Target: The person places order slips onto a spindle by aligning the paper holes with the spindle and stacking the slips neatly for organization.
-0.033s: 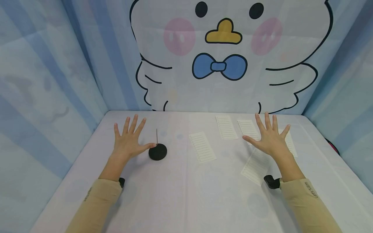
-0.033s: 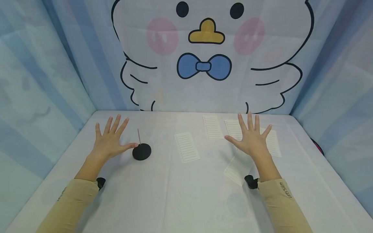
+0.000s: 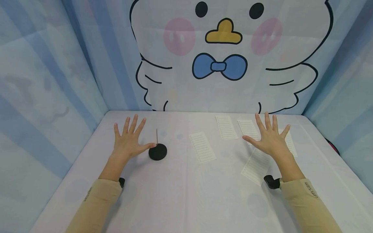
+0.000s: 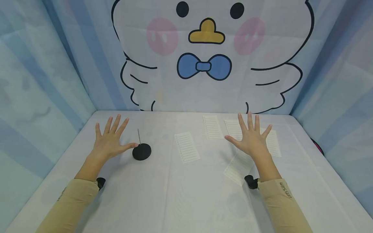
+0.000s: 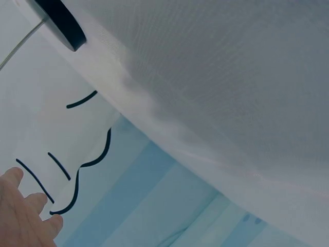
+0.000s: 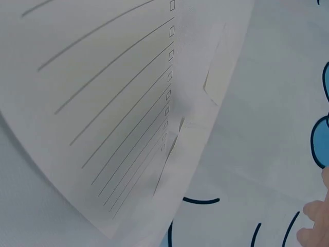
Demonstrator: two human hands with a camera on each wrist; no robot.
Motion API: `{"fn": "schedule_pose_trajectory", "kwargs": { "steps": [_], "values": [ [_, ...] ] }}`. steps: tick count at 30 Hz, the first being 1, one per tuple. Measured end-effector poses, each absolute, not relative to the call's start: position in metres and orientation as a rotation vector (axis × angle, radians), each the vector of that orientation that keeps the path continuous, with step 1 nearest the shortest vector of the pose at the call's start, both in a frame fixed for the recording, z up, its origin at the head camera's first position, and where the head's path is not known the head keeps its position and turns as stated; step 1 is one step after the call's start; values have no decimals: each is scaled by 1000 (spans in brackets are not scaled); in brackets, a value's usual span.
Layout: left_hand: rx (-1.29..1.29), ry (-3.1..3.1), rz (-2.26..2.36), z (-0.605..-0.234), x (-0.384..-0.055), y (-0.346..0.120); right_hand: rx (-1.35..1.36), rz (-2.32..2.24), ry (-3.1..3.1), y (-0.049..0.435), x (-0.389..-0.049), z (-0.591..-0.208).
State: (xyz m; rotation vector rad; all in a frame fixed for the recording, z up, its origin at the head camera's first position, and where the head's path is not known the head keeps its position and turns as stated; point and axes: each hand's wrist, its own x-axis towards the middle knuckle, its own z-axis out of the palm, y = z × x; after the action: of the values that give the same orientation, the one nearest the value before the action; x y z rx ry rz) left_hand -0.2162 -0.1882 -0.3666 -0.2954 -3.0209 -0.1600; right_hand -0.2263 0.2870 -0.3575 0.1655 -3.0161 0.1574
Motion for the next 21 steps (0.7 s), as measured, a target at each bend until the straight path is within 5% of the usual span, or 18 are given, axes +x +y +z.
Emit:
{"fn": "schedule_pose_trajectory", "kwargs": {
  "steps": [21],
  "values": [
    [-340, -2854, -189, -360, -216, -183, 199, 243, -2931, 282, -224, -356]
  ]
}}
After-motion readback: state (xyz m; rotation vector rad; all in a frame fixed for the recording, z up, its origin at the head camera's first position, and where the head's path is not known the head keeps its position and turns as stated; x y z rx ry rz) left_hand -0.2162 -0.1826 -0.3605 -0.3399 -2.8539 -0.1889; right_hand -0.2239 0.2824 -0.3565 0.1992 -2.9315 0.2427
